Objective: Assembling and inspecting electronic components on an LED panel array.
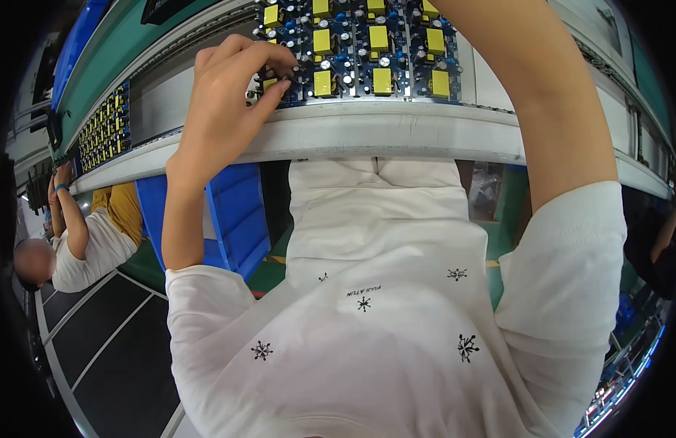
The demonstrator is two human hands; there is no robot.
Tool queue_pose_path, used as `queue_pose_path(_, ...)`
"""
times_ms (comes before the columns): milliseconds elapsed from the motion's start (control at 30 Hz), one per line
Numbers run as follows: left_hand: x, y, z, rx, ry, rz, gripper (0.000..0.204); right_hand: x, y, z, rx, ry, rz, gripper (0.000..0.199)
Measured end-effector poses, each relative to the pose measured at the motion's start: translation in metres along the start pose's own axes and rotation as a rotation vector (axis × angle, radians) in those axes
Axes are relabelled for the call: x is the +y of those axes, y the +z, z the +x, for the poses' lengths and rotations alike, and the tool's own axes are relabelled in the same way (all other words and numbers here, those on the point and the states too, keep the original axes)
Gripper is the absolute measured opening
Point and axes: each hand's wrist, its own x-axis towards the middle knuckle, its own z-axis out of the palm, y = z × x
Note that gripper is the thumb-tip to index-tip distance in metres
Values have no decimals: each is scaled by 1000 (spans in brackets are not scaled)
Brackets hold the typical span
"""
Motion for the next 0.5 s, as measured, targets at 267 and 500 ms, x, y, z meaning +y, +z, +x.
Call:
queue_pose_path(267, 7, -2, 8, -59, 24, 8, 18, 19, 6, -11, 250, -12, 285, 24)
queue_pose_path(500, -2, -7, -3, -6, 18, -44, 9, 61, -24, -116, 152, 14, 1048, 18)
